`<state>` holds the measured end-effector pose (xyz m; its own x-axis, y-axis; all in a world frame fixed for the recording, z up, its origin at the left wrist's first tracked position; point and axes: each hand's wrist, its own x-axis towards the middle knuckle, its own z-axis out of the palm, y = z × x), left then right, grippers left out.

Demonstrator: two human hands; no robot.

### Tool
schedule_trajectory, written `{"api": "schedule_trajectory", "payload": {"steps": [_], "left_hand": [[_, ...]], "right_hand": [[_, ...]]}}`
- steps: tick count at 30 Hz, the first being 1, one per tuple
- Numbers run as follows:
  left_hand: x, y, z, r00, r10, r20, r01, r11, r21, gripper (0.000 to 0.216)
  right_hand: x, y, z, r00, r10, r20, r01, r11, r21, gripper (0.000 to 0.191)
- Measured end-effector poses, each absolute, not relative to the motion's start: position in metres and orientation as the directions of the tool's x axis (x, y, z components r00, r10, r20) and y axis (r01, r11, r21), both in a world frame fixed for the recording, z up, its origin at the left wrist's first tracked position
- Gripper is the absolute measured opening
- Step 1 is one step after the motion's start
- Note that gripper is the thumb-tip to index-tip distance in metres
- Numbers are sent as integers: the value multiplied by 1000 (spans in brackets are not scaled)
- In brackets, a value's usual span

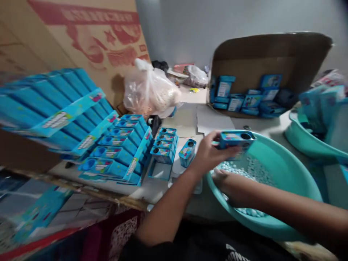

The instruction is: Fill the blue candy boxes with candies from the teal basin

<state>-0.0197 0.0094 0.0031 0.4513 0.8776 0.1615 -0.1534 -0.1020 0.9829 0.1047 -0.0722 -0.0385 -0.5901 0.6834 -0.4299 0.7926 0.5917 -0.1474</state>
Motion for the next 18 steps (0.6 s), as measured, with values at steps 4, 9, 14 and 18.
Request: {"api": "schedule_trajectory", "payload": {"steps": [4, 9, 14, 18], "left_hand": [[-38, 25, 14, 531, 834, 150, -175, -66, 982, 44], [-53, 40, 26, 575, 803, 153, -120, -103, 987, 40], [-59, 41, 46, 489, 842, 227, -123, -191, 974, 47], [-36, 28, 37, 468, 860, 203, -255, -88, 963, 46]], "right_hand": [[97, -60, -22, -578, 665, -473, 771, 635, -51, 63], [96, -59, -17, -536, 690, -486, 808, 585, -61, 66], [98, -58, -20, -518, 709, -480, 834, 544, -96, 72], [102, -51, -25, -513, 737, -440, 854, 489, -177, 57]]}}
